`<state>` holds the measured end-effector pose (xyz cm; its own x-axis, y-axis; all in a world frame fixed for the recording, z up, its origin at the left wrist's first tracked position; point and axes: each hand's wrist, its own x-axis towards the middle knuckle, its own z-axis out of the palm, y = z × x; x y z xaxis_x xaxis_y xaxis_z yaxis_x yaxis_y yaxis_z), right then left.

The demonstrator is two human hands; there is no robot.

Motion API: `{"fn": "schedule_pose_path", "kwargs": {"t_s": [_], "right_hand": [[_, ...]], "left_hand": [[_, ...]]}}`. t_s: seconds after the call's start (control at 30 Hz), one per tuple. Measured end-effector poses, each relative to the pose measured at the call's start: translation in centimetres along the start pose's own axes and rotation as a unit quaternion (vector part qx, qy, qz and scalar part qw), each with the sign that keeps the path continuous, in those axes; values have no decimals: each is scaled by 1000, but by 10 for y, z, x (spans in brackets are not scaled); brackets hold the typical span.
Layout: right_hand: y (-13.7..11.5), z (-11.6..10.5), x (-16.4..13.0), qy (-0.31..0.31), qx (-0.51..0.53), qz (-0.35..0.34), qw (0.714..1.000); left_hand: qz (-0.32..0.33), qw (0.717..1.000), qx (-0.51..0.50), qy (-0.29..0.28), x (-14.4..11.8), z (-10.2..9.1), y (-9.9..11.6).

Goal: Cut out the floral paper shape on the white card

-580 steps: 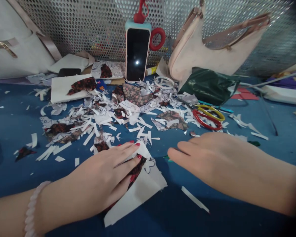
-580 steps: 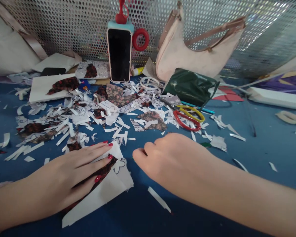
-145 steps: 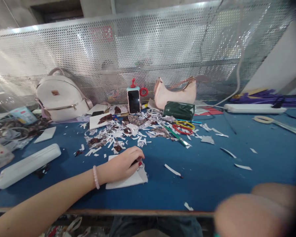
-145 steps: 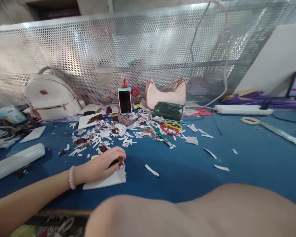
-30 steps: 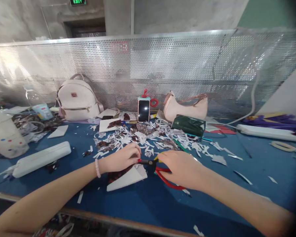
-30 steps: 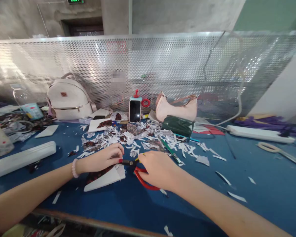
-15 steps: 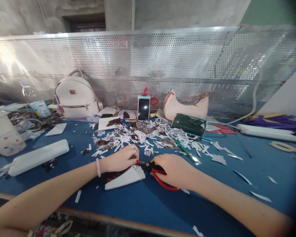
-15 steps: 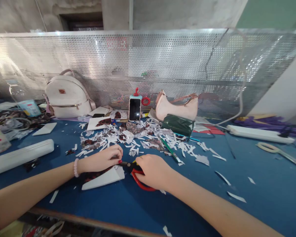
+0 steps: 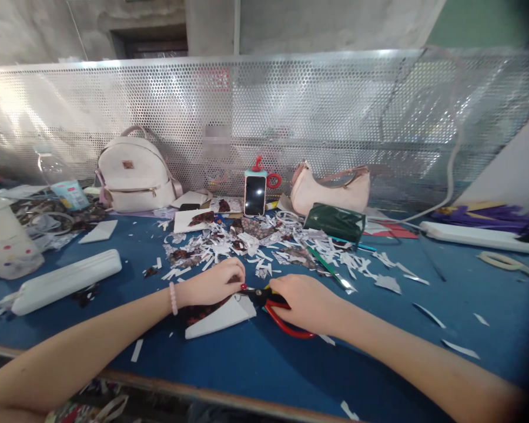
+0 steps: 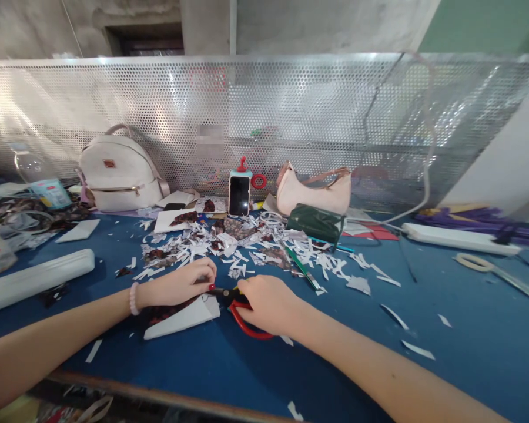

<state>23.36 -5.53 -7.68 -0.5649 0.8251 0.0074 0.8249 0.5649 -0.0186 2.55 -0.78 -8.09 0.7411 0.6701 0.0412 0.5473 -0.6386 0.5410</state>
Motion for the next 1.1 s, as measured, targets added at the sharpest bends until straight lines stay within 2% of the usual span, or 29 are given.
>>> {"fn": "schedule_pose_path", "kwargs": {"t_s": [0.17, 0.47, 0.93, 1.1], "right_hand": [[-1, 1, 2, 9, -9, -7, 1000], [1, -1, 5, -13, -9, -2, 1000], [-2, -5, 8, -29, -22, -6, 999], [0, -2, 8, -12, -32, -16, 999]], "left_hand": [[-2, 1000, 1, 3, 1, 0, 0], [-9, 1000, -4, 3, 2, -1, 3], [-19, 1000, -1, 9, 2, 1, -4], [-17, 1000, 0, 9, 3, 1, -5]]}}
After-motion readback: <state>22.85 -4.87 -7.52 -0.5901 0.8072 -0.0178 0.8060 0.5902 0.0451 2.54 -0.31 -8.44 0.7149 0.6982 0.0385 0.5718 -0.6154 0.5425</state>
